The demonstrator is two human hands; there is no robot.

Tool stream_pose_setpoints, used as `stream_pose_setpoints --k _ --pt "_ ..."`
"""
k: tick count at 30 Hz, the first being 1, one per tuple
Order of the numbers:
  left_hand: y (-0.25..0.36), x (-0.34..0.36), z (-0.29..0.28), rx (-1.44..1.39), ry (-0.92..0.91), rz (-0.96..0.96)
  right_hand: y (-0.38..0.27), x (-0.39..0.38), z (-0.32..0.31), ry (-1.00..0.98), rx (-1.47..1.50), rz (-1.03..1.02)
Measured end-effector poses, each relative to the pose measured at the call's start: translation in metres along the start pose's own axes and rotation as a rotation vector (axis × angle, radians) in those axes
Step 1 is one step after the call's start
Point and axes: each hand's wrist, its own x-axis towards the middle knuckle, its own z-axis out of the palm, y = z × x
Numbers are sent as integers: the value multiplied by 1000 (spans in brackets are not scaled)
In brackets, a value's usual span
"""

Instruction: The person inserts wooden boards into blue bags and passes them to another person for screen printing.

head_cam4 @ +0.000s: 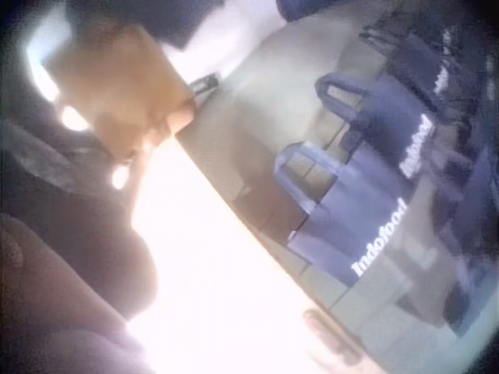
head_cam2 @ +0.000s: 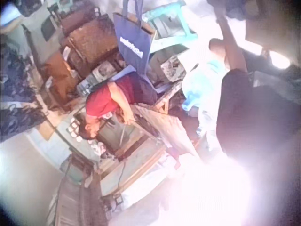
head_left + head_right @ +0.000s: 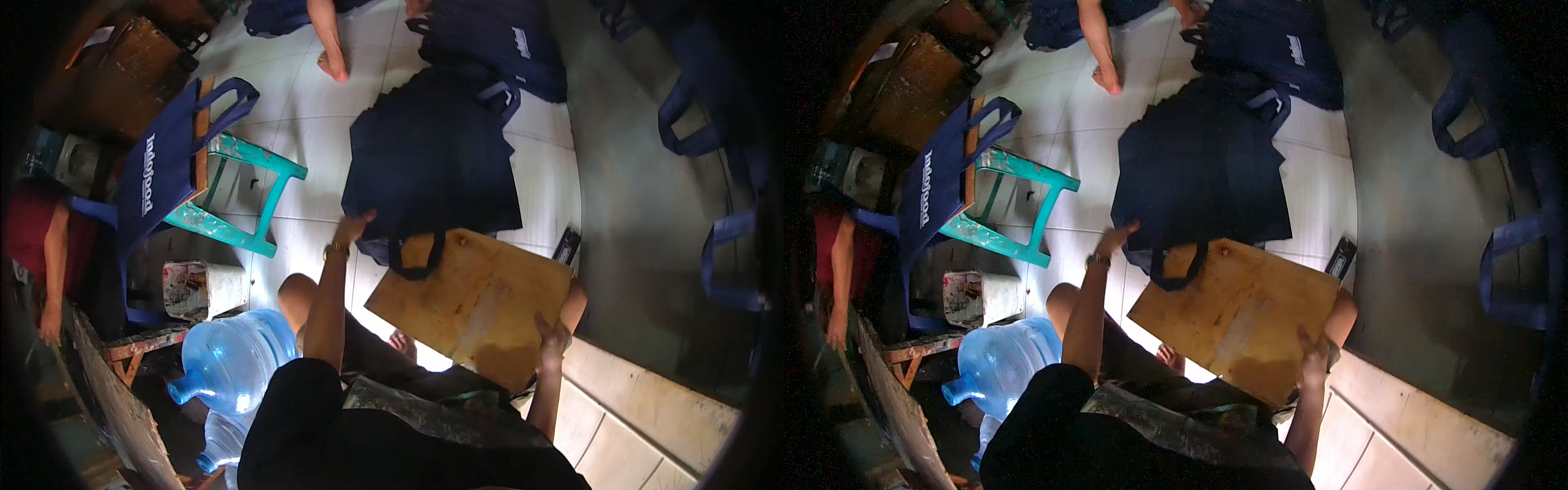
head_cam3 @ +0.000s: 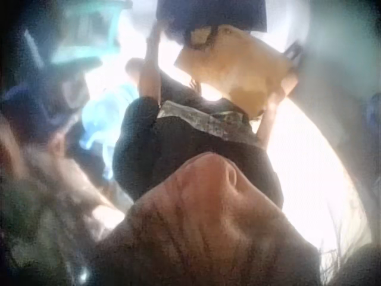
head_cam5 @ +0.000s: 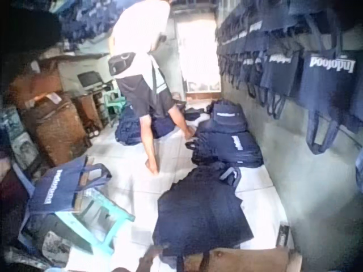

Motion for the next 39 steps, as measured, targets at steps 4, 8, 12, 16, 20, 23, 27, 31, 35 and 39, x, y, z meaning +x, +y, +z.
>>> stream_pose_setpoints --k 4,8,12,16,20,23,27,31,35,39 --pt "-69 24 31 -724 -265 -39 13 9 20 -40 -40 -18" --pt "-56 22 45 -839 -315 -18 37 29 16 77 26 -74" --pt "-43 9 39 -932 -358 28 53 26 36 88 217 -125" --pt "-33 -1 37 -1091 -261 -2 45 28 61 147 91 -196" --pt "-23 -6 22 -1139 -351 -2 40 38 39 19 294 -106" --pt "-30 -7 20 -1117 -371 98 52 55 40 -3 294 -115" --pt "-42 -8 22 -1136 -313 55 54 76 28 -24 226 -107" --pt "-52 -6 17 -1240 -331 111 34 83 19 -81 164 -70" --pt "-45 -3 12 -1057 -290 17 42 98 16 -159 270 -103" --pt "-41 -8 24 -1122 -299 109 46 105 30 -155 390 -82"
